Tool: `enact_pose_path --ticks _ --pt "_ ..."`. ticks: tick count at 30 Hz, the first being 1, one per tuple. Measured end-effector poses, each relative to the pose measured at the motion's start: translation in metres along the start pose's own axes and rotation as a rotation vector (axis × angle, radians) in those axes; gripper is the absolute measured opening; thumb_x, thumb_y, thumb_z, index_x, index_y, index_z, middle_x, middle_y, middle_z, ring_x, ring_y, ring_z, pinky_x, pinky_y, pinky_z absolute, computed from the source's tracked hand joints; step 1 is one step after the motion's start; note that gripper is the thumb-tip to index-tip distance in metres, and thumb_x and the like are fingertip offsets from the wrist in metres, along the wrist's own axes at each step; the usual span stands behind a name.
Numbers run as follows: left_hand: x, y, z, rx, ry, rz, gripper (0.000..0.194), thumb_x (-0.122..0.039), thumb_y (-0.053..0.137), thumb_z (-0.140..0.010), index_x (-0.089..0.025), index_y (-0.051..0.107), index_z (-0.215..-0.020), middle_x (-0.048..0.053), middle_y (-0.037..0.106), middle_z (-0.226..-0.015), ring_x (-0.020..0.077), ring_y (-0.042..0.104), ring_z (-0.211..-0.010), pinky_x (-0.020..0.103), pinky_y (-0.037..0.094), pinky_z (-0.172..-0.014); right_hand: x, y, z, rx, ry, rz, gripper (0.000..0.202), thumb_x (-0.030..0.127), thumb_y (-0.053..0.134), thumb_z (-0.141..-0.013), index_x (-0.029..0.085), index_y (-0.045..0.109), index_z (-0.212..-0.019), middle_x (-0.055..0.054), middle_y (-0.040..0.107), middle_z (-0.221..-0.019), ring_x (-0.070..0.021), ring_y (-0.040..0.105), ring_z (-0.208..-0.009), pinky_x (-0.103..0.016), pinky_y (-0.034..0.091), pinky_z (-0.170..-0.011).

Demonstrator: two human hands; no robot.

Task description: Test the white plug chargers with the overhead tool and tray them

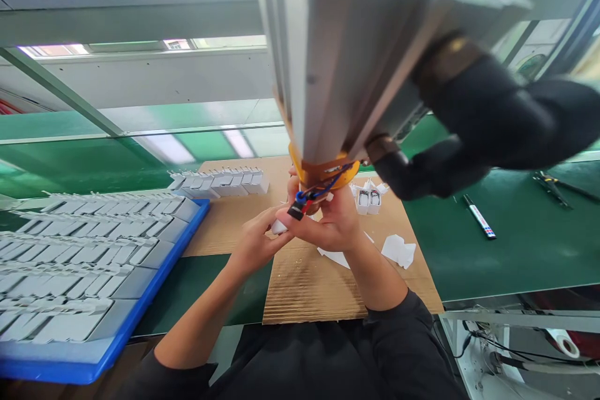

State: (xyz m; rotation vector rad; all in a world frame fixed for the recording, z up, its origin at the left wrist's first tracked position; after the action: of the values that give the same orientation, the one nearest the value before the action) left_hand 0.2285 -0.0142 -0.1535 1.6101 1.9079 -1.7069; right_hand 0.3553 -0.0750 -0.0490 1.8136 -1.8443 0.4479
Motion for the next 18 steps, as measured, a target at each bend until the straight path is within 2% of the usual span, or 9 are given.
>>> enact_pose_path --ticks 7,13,18 --pt "0.000 0.001 -0.001 -0.004 -0.005 0.013 0.039 -0.037 0.061 -0.082 -0.023 0.061 -0.118 0.005 0.069 -0.111 0.0219 0.064 -0.098 0.031 0.051 -0.084 -0.003 -0.001 0.002 0.025 0.023 0.015 0.034 0.032 0.065 -0.081 0.030 0.046 -0.108 0.004 0.051 -0.072 -0.0125 0.052 -0.058 -0.028 0.045 -0.046" --pt "-0.001 -0.001 -0.001 -0.011 0.003 0.022 0.040 -0.036 0.061 -0.082 -0.022 0.061 -0.120 0.005 0.068 -0.117 0.0214 0.064 -0.103 0.030 0.051 -0.088 -0.001 0.002 0.000 0.036 0.020 0.009 0.039 0.034 0.068 -0.079 0.031 0.046 -0.110 0.005 0.049 -0.070 -0.0117 0.050 -0.054 -0.027 0.042 -0.043" --pt "0.012 0.003 0.002 -0.013 -0.081 0.089 0.041 -0.037 0.064 -0.079 -0.024 0.062 -0.118 0.004 0.067 -0.118 0.0229 0.063 -0.106 0.033 0.050 -0.090 0.001 0.001 0.000 0.021 -0.010 0.011 0.038 0.034 0.069 -0.077 0.030 0.046 -0.107 0.005 0.049 -0.070 -0.0123 0.052 -0.057 -0.028 0.046 -0.047"
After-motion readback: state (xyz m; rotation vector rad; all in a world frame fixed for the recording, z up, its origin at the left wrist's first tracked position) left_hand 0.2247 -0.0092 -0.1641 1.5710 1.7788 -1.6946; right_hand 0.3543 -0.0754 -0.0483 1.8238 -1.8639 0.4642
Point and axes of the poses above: each hand's wrist, its own z-axis away from the middle knuckle, its own y-axis out of the palm, x = y × z, the point moved 9 cm from there along -z, towards the middle knuckle
